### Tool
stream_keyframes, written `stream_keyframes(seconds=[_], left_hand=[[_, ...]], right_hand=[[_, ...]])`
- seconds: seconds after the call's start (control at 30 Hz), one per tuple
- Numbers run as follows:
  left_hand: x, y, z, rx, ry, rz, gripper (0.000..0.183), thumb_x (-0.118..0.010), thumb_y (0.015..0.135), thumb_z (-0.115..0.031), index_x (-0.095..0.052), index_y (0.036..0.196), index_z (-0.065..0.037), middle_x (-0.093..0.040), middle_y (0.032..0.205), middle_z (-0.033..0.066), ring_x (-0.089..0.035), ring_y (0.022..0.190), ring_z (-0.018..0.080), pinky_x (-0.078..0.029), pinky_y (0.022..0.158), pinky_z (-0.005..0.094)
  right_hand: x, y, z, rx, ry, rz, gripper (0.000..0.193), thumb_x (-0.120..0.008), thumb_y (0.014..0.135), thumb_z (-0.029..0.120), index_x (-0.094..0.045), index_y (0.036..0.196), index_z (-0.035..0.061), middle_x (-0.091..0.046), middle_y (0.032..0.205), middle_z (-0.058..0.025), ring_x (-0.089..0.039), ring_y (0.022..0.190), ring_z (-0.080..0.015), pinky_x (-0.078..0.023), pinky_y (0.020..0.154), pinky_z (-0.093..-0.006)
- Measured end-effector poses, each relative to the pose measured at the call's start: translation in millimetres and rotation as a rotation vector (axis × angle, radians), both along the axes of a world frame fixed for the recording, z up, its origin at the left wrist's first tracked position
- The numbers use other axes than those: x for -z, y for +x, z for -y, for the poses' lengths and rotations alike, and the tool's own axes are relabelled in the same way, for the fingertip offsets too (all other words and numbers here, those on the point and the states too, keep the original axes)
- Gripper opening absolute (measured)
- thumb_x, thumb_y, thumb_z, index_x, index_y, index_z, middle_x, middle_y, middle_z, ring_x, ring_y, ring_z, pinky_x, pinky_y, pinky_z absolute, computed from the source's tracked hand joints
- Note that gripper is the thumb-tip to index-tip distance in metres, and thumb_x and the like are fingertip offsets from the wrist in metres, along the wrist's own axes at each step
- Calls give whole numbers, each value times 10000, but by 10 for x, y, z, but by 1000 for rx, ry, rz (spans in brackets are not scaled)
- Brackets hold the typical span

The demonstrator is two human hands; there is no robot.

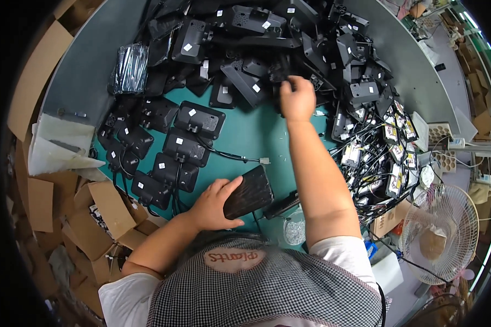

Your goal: The person assembles small digital display units by hand, fitting digital displays, circuit boards, and wiring harnesses into plastic casings.

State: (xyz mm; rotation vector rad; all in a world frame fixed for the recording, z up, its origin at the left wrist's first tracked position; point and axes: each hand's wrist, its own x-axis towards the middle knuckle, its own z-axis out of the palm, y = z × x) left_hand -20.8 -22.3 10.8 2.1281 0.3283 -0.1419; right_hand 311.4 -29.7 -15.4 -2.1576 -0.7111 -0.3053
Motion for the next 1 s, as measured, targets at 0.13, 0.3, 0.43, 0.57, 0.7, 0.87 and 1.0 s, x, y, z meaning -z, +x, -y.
stream_keyframes(seconds=[0.13, 0.3, 0.43, 0.57, 0.7, 0.87, 1.0], left_hand=[[55, -47, -49, -46, -66, 67, 1082, -856, 585, -336, -291, 1483, -123, -415, 1287, 191, -473, 1170, 386, -409, 1012, 435], [75, -107, -207, -71, -15, 215, 1135, -871, 558, -284, -249, 1456, 26, -374, 1383, 241, -402, 1263, 409, -330, 1072, 446], [69, -57, -248, -69, 67, 273, 1141, -866, 554, -250, -231, 1464, 14, -361, 1409, 242, -377, 1297, 414, -322, 1085, 450], [-3, 73, -162, -55, 67, 173, 1097, -852, 573, -246, -259, 1483, -88, -389, 1389, 194, -419, 1275, 380, -371, 1056, 439], [8, 235, -60, 17, -43, 36, 1063, -823, 615, -268, -249, 1495, -107, -412, 1372, 188, -436, 1262, 373, -371, 1060, 424], [330, 357, 98, 17, -166, -56, 1027, -806, 643, -341, -272, 1488, -100, -459, 1309, 230, -475, 1212, 383, -390, 1043, 435], [488, 384, 233, 36, 74, -233, 1033, -808, 644, -391, -274, 1491, -136, -456, 1312, 235, -456, 1224, 391, -382, 1048, 441]], right_hand=[[-21, 26, 592, -128, 272, -388, 206, -686, 819, 131, -689, 985, 10, -667, 919, -123, -634, 861, -238, -490, 805, -320], [-125, -674, 1528, -405, 53, -329, 196, -686, 758, 2, -694, 951, 39, -651, 1026, -110, -603, 1016, -270, -471, 923, -351], [410, -1245, 1873, -596, -243, -304, 238, -750, 697, 56, -727, 916, 148, -632, 1088, -85, -564, 1140, -333, -362, 1065, -540], [608, -1485, 1944, -671, -446, -222, 354, -687, 735, 33, -696, 1067, 155, -551, 1276, -154, -463, 1278, -364, -328, 1096, -526], [371, -1706, 1909, -462, -2, -586, 469, -603, 814, 26, -576, 1277, 95, -409, 1445, -206, -363, 1375, -333, -300, 1122, -478], [127, -2097, 1920, -277, 479, -1692, 332, -574, 948, 133, -558, 1243, -18, -648, 918, -61, -578, 631, -113, -475, 570, -202], [569, -2165, 2082, -90, 217, -1510, 214, -618, 921, 128, -631, 1066, -28, -621, 710, 3, -538, 588, -70, -409, 519, -204]])
